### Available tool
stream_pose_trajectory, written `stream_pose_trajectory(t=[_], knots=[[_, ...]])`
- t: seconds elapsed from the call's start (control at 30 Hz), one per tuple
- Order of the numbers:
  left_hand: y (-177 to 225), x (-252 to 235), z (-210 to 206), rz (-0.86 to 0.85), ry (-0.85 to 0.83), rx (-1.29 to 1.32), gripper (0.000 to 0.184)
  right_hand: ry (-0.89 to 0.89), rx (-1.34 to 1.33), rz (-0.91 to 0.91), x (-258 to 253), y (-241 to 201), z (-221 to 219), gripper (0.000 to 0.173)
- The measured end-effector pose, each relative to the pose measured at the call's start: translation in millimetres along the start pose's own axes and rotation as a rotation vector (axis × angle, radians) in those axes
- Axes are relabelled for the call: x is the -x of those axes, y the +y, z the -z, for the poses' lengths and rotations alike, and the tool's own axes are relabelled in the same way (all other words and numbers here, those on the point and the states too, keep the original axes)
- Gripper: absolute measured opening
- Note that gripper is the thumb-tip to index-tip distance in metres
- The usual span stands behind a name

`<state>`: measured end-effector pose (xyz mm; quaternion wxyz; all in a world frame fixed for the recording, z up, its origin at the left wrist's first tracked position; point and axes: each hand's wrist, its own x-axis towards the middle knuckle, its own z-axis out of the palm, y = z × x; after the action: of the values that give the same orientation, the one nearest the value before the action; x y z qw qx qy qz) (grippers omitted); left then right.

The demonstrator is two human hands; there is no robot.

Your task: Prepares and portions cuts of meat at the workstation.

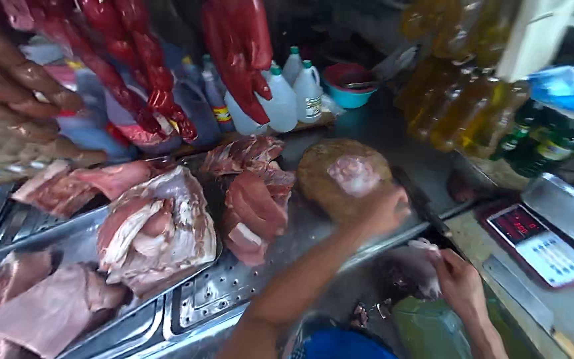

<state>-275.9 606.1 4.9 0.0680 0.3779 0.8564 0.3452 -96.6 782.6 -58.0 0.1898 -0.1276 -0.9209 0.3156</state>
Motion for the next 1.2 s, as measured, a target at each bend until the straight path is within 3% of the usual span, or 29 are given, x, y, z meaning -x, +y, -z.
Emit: stream_pose_trajectory(t=[0.1, 0.17, 0.3, 0.53, 0.63, 0.73, 0.87, 0.93, 1.0, 1.03, 1.1, 1.2], knots=[[-62.3, -63.9, -3.8, 0.311, 0.149, -0.202, 0.061, -0.034, -0.07, -0.07, -43.6, 32.9, 13.4, 0.032], [-97.0, -80.3, -13.3, 0.385, 0.177, -0.238, 0.055, -0.037, -0.101, -0.065, -78.0, 39.5, 14.4, 0.032], [-120.3, -87.5, 2.0, 0.349, 0.167, -0.181, 0.032, -0.031, -0.183, 0.039, -168.1, 23.1, 17.0, 0.031], [-153.6, -88.1, 103.4, 0.198, 0.266, -0.292, 0.016, -0.205, -0.071, 0.192, -308.3, -30.6, -11.2, 0.022], [-184.6, -76.2, 93.9, 0.301, 0.079, -0.246, 0.019, -0.424, 0.022, 0.152, -338.6, -23.6, -60.2, 0.025], [-184.2, -60.0, 80.3, 0.408, -0.031, -0.169, 0.024, -0.584, 0.001, 0.133, -336.5, 7.5, -107.7, 0.034], [-161.0, -49.2, 93.8, 0.472, -0.044, -0.262, 0.034, -0.385, -0.123, 0.009, -293.4, 70.6, -98.2, 0.045], [-140.4, -43.7, 96.8, 0.517, 0.022, -0.404, 0.049, -0.255, 0.014, -0.108, -269.9, 121.8, -78.3, 0.047], [-112.9, -48.8, 85.5, 0.454, 0.227, -0.467, 0.047, -0.222, 0.141, -0.253, -247.0, 163.8, -61.2, 0.057], [-96.2, -57.4, 71.3, 0.422, 0.279, -0.44, 0.045, -0.261, 0.191, -0.324, -236.0, 177.2, -56.4, 0.064], [-66.9, -85.4, 23.4, 0.418, 0.203, -0.33, 0.051, -0.38, 0.27, -0.431, -220.5, 191.4, -55.2, 0.075], [-64.7, -144.2, -61.2, 0.454, 0.066, -0.297, 0.07, -0.506, 0.33, -0.458, -219.3, 202.3, -62.0, 0.073]])
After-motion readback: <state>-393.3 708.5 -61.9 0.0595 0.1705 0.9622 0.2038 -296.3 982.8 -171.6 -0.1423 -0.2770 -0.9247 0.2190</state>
